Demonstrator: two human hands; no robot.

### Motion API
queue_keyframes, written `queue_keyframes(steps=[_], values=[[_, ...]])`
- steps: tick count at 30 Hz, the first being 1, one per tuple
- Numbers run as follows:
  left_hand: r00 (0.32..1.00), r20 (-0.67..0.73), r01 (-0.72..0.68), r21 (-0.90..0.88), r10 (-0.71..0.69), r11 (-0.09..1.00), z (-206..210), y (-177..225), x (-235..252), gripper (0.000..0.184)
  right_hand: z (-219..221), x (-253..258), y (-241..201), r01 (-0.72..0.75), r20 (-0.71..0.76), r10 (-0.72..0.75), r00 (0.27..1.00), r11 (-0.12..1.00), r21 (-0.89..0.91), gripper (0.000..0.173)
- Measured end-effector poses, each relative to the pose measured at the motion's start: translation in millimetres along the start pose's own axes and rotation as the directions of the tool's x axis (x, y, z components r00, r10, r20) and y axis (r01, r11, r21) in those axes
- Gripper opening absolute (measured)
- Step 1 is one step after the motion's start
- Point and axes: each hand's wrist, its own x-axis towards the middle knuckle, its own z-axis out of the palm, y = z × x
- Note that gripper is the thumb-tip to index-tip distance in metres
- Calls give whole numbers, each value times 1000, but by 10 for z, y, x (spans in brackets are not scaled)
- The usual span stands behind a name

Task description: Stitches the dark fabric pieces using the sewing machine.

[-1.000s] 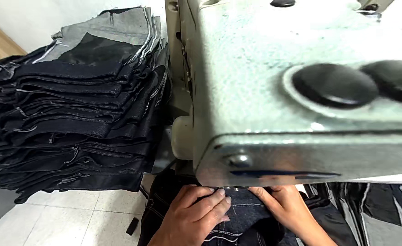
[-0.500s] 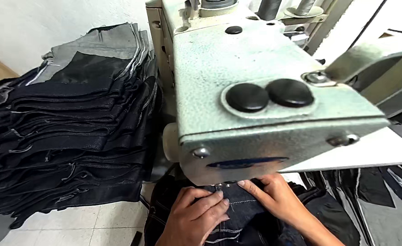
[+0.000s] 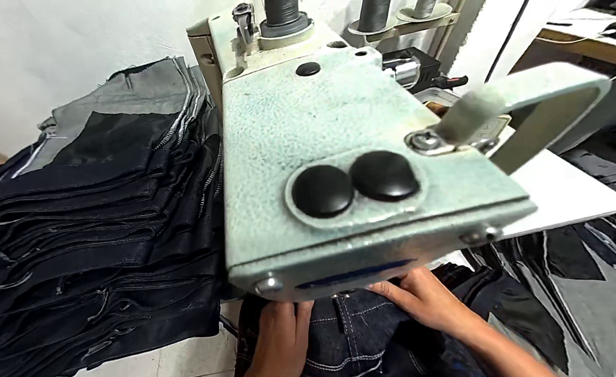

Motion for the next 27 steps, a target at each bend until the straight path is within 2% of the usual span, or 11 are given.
queue_keyframes(steps=[3,5,7,9,13,15,18,20,24,26,27], values=[[994,-92,-51,7,52,999,37,-71,132,25,-3,226,-55,-70,-56,69,996,997,-20,29],[998,-38,-41,25,42,999,-8,-88,246,25,-48,395,-134,-124,-37,126,991,991,40,15],[987,115,100,91,-110,991,-121,61,360,26,-140,511,-272,-267,54,264,963,960,83,7],[942,229,182,269,-246,946,-164,185,418,29,-203,617,-409,-456,156,444,883,888,57,6],[966,184,81,448,-180,890,-73,159,362,29,-239,677,-623,-529,138,516,846,844,87,6],[967,168,98,444,-190,891,-83,199,363,29,-219,637,-540,-509,136,492,860,850,138,6],[990,-11,-118,449,138,885,-5,-11,238,21,-207,612,-398,-435,146,417,897,893,118,7],[975,-27,-185,445,220,876,-11,-64,209,20,-269,581,-327,-341,157,341,927,940,-25,14],[981,1,-180,341,192,923,-40,-170,235,24,-496,282,91,-114,80,142,987,951,-287,18],[995,98,-14,293,-16,956,-87,-38,295,24,-590,15,327,-90,-3,96,995,914,-397,17],[989,128,38,279,-77,959,-98,-5,315,24,-657,-121,319,-151,17,174,985,897,-415,20]])
